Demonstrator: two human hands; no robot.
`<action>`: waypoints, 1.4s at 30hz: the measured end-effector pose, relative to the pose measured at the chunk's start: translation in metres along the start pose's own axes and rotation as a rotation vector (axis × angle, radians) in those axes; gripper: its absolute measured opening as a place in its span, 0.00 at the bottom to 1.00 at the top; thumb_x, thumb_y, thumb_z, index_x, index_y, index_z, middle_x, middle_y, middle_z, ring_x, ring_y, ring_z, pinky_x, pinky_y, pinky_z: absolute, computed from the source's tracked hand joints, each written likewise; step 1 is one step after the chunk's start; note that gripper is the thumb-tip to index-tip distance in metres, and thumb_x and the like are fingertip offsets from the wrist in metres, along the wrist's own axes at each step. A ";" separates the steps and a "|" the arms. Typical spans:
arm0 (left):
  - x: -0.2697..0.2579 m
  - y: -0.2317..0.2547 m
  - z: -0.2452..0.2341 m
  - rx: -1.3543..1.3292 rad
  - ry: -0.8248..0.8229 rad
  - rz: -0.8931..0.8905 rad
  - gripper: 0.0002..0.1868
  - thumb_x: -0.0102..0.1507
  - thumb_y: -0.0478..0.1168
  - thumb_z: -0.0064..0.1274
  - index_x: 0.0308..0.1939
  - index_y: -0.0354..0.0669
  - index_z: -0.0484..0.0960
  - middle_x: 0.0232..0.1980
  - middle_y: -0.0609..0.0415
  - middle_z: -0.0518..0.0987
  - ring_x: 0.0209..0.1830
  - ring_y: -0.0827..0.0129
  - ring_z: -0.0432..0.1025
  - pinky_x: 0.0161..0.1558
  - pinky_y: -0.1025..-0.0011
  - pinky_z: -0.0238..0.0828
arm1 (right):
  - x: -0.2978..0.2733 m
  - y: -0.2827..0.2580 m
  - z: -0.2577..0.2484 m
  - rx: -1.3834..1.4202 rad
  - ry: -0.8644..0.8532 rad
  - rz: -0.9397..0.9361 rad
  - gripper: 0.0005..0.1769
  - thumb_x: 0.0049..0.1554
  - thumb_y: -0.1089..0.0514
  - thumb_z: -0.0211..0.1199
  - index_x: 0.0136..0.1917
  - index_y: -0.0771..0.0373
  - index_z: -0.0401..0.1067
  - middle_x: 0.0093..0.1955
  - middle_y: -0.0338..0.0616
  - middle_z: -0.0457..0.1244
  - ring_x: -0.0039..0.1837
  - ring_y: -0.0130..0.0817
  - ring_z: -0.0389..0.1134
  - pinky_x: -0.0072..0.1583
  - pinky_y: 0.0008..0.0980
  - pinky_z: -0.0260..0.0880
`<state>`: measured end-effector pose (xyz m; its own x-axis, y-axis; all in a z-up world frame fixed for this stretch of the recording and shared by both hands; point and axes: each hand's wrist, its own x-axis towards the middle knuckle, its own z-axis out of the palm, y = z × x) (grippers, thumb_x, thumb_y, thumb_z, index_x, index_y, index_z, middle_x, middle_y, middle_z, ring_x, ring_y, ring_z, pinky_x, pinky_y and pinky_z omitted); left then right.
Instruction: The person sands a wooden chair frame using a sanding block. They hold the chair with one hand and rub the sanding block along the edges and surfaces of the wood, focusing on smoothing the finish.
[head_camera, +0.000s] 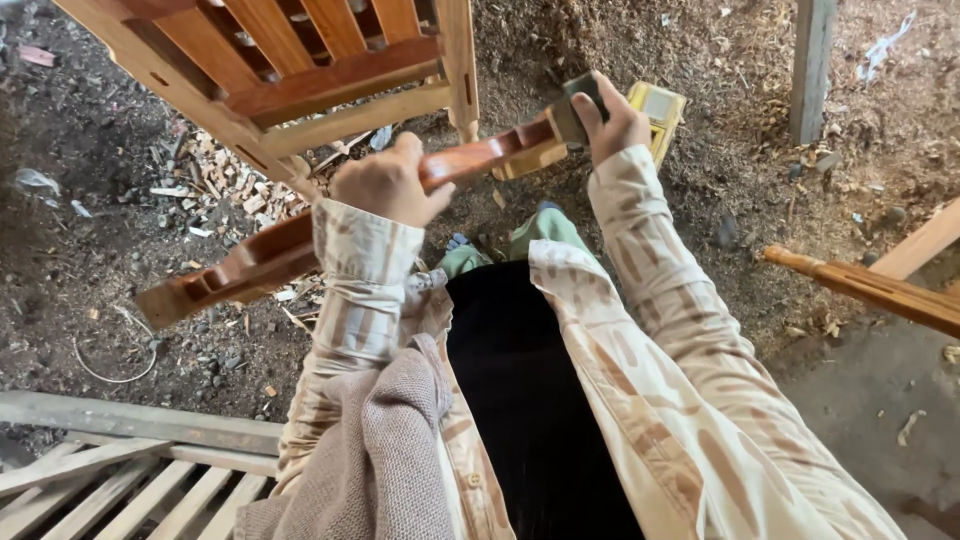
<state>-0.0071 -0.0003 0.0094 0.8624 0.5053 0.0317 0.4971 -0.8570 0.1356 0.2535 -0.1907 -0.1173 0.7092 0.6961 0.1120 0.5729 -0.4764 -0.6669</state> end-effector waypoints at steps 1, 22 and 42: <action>0.001 -0.002 -0.004 -0.032 0.005 -0.010 0.28 0.59 0.63 0.71 0.37 0.44 0.78 0.27 0.55 0.83 0.16 0.70 0.72 0.21 0.68 0.76 | 0.003 0.012 0.008 -0.015 0.013 0.086 0.17 0.68 0.47 0.56 0.65 0.56 0.68 0.56 0.51 0.70 0.50 0.44 0.72 0.49 0.42 0.77; 0.003 -0.008 0.018 -0.046 0.083 -0.240 0.35 0.46 0.80 0.62 0.33 0.57 0.75 0.25 0.54 0.81 0.29 0.53 0.80 0.38 0.61 0.69 | 0.024 0.014 0.007 0.042 0.017 -0.053 0.26 0.65 0.31 0.56 0.62 0.49 0.75 0.43 0.50 0.71 0.44 0.51 0.74 0.49 0.47 0.76; 0.014 -0.020 0.022 -0.032 0.089 -0.271 0.34 0.47 0.79 0.64 0.33 0.59 0.76 0.26 0.52 0.82 0.29 0.53 0.79 0.40 0.62 0.66 | 0.003 -0.025 -0.044 -0.598 -0.734 -0.060 0.54 0.64 0.48 0.60 0.84 0.40 0.21 0.44 0.59 0.71 0.47 0.60 0.74 0.56 0.58 0.75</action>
<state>-0.0028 0.0217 -0.0142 0.6857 0.7238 0.0770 0.7041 -0.6864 0.1818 0.2596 -0.2005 -0.0678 0.3524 0.7955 -0.4930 0.8599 -0.4831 -0.1648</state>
